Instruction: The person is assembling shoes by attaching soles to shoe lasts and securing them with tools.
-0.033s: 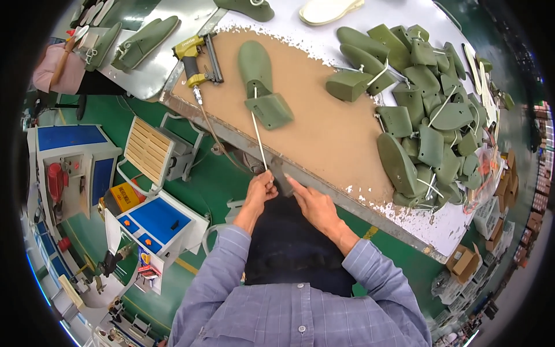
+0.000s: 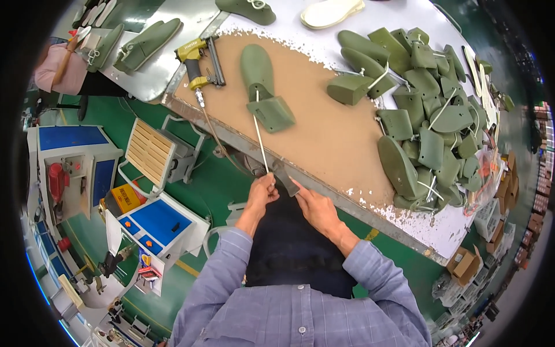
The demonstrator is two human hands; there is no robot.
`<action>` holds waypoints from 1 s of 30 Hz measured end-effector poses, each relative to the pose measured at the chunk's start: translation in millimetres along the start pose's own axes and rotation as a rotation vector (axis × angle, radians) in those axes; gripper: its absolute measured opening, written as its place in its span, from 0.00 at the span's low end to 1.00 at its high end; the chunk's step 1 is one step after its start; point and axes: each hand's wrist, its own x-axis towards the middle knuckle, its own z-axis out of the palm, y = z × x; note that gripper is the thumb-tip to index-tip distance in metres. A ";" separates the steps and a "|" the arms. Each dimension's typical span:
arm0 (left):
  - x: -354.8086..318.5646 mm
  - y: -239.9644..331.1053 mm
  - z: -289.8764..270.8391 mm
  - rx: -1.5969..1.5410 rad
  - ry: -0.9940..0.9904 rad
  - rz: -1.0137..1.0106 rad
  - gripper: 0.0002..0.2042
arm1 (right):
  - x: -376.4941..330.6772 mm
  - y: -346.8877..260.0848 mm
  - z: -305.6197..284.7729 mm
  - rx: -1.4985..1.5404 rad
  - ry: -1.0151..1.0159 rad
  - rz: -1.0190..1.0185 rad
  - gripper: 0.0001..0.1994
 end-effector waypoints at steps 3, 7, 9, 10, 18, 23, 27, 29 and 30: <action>-0.6 -1.5 0.4 0.012 0.054 0.010 0.14 | 6.2 -22.3 -16.7 0.067 0.035 -0.003 0.13; 1.6 2.6 3.6 -0.002 0.072 0.063 0.15 | 1.6 -33.7 -37.0 0.222 0.101 -0.173 0.04; 0.5 1.6 6.3 0.039 0.080 0.059 0.13 | 1.1 -11.0 -12.8 0.093 0.043 -0.055 0.04; 2.4 4.2 7.7 0.076 0.092 0.061 0.11 | 7.8 -7.4 -7.3 -0.036 -0.017 0.056 0.05; -1.8 0.6 13.1 0.341 0.277 0.213 0.16 | 5.9 -12.3 -22.0 0.045 0.040 -0.052 0.22; -6.6 -6.9 15.3 0.516 0.381 0.519 0.15 | -1.3 -15.4 -26.5 0.050 0.054 -0.089 0.23; 0.9 -11.1 10.3 0.510 0.297 0.330 0.17 | 8.7 0.9 -14.6 -0.068 0.029 -0.058 0.21; 5.4 -14.8 7.7 0.494 0.323 0.379 0.16 | 7.3 -4.8 -16.9 0.006 0.128 -0.134 0.21; 5.5 -10.4 10.0 0.477 0.343 0.429 0.15 | 8.5 -8.2 -21.0 0.052 0.072 -0.059 0.21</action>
